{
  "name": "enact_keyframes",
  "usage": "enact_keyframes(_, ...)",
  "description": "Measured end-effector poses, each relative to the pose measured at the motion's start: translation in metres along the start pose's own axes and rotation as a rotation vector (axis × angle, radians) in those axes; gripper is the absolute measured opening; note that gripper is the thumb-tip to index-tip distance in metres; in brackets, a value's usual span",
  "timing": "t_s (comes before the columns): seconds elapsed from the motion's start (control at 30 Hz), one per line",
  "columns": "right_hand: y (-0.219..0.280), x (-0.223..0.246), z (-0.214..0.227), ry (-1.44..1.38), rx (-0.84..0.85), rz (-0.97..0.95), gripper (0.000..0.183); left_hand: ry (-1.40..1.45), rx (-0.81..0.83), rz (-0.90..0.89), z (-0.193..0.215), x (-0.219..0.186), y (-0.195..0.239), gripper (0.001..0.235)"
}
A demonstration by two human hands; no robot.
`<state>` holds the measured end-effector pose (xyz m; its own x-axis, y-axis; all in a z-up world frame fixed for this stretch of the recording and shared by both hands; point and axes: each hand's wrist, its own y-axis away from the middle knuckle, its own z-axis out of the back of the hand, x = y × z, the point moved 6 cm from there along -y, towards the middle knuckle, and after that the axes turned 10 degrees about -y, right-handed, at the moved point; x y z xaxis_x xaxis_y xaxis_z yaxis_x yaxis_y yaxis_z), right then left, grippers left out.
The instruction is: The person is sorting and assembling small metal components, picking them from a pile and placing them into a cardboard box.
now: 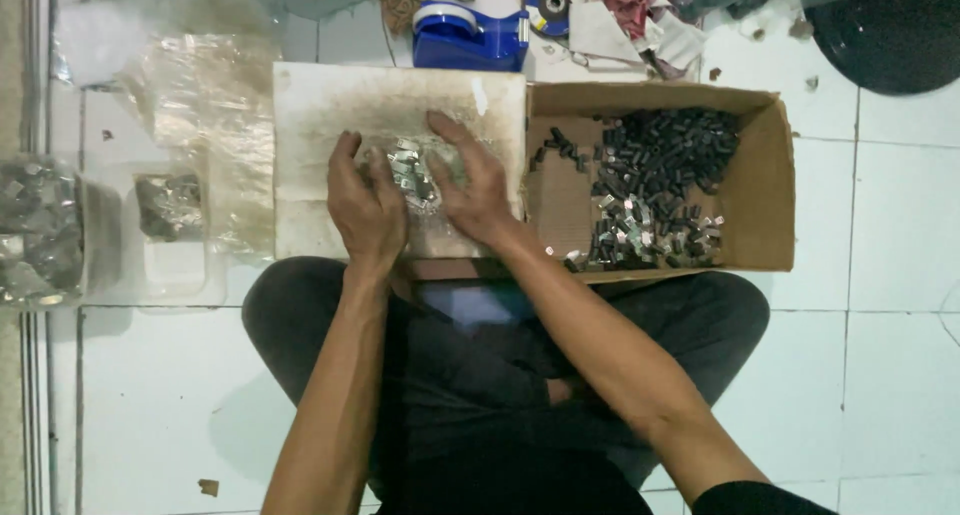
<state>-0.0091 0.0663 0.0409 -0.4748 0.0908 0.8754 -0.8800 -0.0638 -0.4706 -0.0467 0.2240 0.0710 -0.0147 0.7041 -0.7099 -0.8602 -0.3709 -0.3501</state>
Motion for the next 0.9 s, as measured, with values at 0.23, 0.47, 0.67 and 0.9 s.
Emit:
enact_keyframes(0.23, 0.045, -0.055, 0.196, 0.255, 0.113, -0.361, 0.011, 0.166, 0.301, -0.243, -0.063, -0.07, 0.06, 0.029)
enact_keyframes(0.47, 0.111, -0.115, 0.157, 0.62, 0.983, -0.471, 0.034, 0.173, 0.566, -0.287, -0.11, -0.122, 0.08, 0.026)
enact_keyframes(0.67, 0.127, -0.144, 0.137, 0.539, 0.976, -0.464, 0.025, 0.084, 0.665, -0.256, -0.132, -0.113, 0.086, 0.023)
enact_keyframes(0.9, 0.156, -0.161, 0.139, 0.335, 0.868, -0.607, 0.023, 0.018, 0.754, -0.18, -0.134, -0.107, 0.082, 0.025)
